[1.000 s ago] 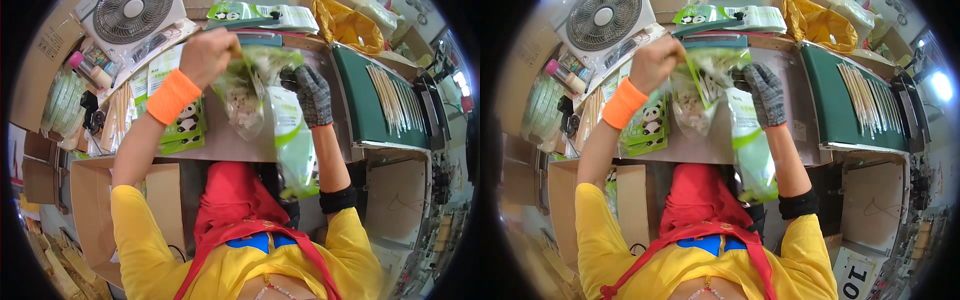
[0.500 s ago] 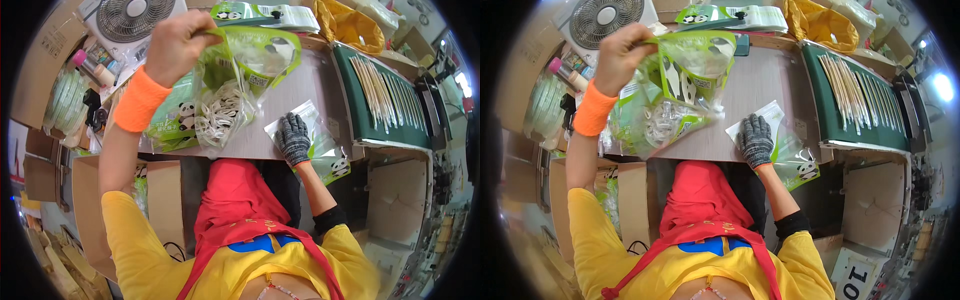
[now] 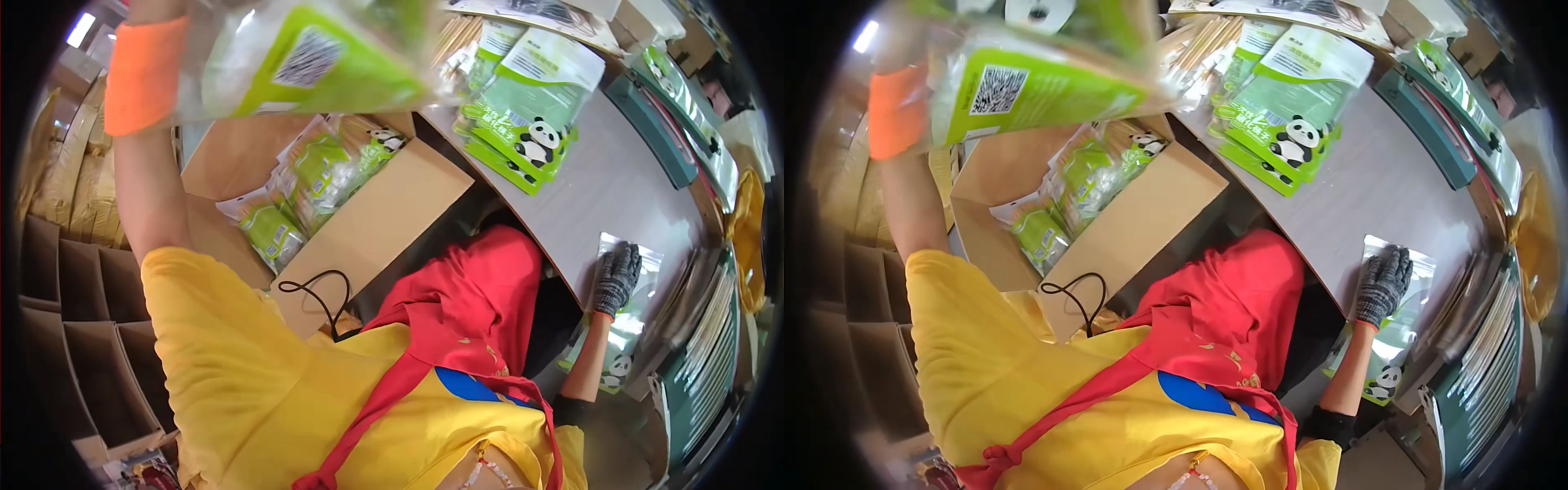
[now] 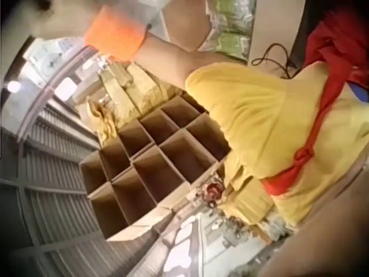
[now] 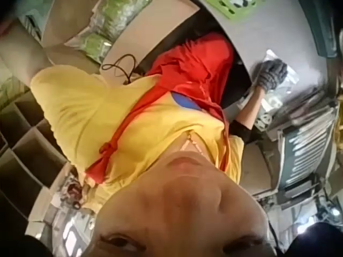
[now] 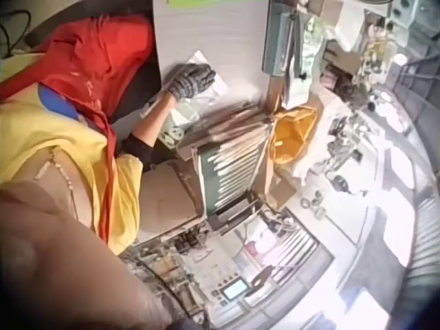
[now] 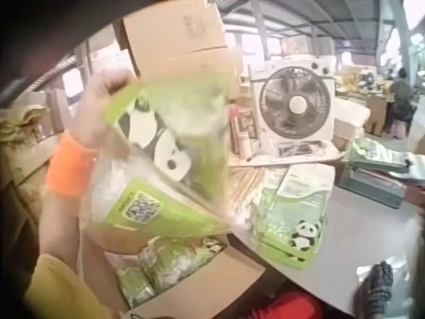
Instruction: Bundling wooden sticks and inserting them into plastic packaging bags before placing them into a shipping box.
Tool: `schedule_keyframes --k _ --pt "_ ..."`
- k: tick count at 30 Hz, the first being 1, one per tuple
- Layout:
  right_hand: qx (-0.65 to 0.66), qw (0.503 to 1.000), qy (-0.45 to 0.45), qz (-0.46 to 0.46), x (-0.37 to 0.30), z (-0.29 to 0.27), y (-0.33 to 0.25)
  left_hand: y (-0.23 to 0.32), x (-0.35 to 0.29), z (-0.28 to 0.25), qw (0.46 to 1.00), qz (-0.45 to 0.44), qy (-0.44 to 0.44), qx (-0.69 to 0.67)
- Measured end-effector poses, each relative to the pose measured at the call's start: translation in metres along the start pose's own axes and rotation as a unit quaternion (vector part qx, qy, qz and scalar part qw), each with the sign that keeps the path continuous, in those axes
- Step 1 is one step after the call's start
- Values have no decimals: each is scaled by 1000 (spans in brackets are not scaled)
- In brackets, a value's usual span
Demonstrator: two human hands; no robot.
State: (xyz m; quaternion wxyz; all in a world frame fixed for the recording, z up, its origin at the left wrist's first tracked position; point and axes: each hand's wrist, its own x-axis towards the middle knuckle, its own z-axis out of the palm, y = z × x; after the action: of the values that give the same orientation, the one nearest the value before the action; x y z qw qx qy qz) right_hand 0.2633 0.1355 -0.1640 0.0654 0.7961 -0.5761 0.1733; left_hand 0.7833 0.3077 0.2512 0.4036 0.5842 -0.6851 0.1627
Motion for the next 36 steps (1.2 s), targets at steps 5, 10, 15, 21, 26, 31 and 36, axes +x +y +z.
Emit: schedule_keyframes --k 5,10,15,21,26,31,36 --pt "4 999 -24 -42 29 8 -20 -133 -114 -75 925 -106 -44 361" --pt "0 999 9 -47 31 4 -9 -106 -285 -6 881 -88 -258 386" --pt "11 995 59 -75 55 27 -20 -89 -484 49 774 -267 -469 331" --pt "69 984 138 -91 132 71 -47 -82 -430 51 635 -432 -584 263" --pt "574 767 106 266 208 54 -51 -54 -322 94 843 -302 -406 184" --pt "569 785 141 198 126 -6 4 69 -221 253 972 -91 -187 -113" --pt "261 930 179 188 -29 -48 40 193 -215 407 936 73 -270 -214"
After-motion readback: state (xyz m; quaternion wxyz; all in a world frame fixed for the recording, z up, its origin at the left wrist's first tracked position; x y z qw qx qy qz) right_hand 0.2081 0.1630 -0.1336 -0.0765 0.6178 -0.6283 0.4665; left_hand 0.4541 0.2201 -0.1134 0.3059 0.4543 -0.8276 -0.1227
